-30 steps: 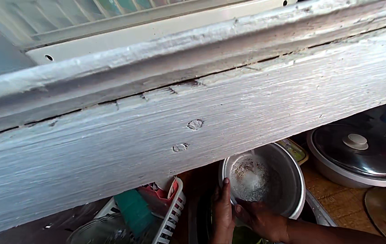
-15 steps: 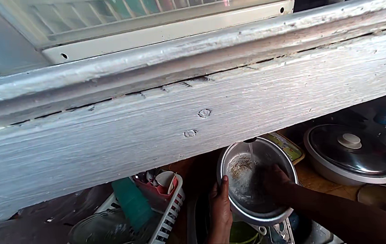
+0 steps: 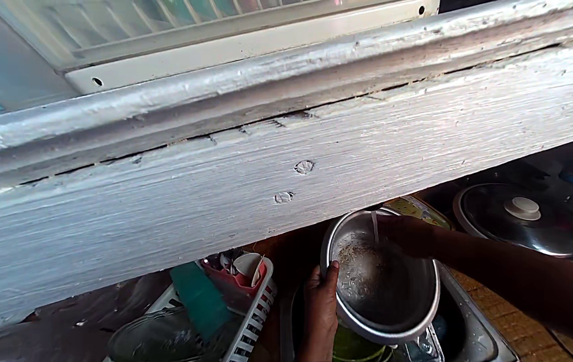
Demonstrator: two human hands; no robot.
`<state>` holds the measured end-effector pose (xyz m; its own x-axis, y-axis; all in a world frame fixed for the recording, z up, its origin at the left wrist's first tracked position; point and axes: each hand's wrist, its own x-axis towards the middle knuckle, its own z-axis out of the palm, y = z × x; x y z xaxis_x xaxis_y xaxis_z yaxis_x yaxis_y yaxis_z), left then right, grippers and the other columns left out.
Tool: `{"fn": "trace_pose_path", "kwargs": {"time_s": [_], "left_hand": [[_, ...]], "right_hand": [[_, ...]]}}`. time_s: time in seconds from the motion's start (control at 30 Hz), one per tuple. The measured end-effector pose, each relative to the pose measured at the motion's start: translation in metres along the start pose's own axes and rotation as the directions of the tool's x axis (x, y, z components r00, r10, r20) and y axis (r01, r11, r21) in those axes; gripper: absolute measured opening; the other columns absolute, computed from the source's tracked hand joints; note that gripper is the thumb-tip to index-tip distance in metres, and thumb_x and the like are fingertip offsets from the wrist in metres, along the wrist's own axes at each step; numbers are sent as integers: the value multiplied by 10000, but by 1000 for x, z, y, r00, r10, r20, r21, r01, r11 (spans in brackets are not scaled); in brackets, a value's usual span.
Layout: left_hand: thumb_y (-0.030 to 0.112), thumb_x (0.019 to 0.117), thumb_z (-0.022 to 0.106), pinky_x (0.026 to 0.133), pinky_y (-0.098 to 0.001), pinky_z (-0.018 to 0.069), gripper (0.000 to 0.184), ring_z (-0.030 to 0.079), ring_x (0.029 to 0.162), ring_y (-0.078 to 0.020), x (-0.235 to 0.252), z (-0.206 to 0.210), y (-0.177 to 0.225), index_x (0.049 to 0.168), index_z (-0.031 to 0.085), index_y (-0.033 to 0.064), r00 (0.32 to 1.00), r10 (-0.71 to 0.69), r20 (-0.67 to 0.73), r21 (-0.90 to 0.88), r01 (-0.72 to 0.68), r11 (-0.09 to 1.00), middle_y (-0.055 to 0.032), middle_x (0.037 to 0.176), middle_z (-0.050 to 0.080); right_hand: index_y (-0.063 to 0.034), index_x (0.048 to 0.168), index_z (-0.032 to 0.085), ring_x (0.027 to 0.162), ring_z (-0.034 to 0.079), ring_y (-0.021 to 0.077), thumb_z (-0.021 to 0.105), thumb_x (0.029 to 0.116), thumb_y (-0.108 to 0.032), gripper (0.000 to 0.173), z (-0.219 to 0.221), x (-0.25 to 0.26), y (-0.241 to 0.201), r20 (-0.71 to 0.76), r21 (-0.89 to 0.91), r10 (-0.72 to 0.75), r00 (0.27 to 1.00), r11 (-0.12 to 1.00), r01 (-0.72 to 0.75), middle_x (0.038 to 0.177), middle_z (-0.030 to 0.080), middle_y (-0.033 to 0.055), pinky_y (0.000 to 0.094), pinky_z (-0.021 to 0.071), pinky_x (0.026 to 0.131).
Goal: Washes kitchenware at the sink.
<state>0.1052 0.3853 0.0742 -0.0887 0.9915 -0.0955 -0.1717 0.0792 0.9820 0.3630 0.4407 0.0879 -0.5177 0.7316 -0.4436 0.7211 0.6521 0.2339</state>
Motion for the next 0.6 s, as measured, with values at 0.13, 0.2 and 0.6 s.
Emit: {"fn": "trace_pose_path", "kwargs": {"time_s": [0.13,0.2,0.6], "left_hand": [[13,983,626,704,-291,611,78,702,722,-148,5,3,4,940,660,-43,998,59,-28,-17,-59,998,-108,800,698],[6,984,621,706,-289,613,75,705,729,-146,7,7,1,958,664,-49,996,71,-59,-43,-73,996,-110,807,702],[-2,980,622,708,-292,615,68,709,733,-151,3,7,-10,966,663,-55,1000,-5,-23,-35,4,999,-116,819,708]], "right_hand": [[113,1467,460,1574,157,415,480,1052,-502,741,18,-18,-29,108,260,66,992,961,-92,1626,326,282,547,10,1283],[76,1361,578,1490,343,451,359,1062,-597,769,26,-20,-54,132,350,73,989,930,-116,1506,495,282,607,168,1247],[36,1145,704,1212,573,487,582,1010,-265,352,35,-8,-71,202,387,89,975,907,-163,1217,659,280,681,382,1059]]}}
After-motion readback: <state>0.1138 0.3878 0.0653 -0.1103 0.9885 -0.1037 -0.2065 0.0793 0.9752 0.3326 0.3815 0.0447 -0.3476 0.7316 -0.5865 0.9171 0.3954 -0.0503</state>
